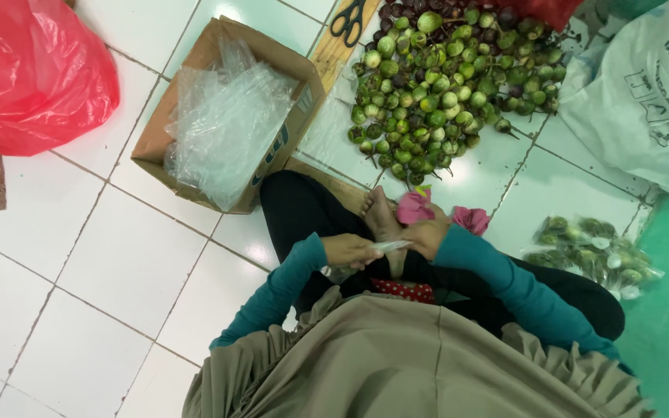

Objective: The person cleans small eggplants with a cloth and places them into plastic bags by hand while sitting on the floor.

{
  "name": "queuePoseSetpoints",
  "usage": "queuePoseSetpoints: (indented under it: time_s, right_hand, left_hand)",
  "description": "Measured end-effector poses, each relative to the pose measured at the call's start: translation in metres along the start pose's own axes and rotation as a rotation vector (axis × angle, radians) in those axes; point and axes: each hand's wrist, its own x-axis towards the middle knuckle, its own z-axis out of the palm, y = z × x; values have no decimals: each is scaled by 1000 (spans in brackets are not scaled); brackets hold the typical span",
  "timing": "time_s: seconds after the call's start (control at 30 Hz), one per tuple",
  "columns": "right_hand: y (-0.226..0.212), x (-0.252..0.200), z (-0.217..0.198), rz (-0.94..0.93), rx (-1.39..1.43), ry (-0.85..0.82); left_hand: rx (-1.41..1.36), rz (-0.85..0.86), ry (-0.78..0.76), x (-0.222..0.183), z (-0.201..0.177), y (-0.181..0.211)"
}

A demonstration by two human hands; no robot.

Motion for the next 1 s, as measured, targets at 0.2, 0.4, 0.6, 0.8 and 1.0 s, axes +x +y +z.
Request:
queuePoseSetpoints:
  time_s: [0.2,0.4,0.6,0.8,1.0]
  right_hand:
    - [37,10,-41,344,766,-322]
    - [106,11,-48,358,373,339]
    - [-56,59,-94,-15,-393,602]
    - [-61,59,3,-230,-425,477]
    - [-53,24,1,-16,52,24]
  left_hand:
    - [-34,36,27,-3,-2,4]
    - [-195,148,222,-24,-25,3]
    - [-305,265,223,-13,-21,-6]
    - [-425,243,52,-4,-12,-18]
    - [-32,4,-25,-15,-12,-9]
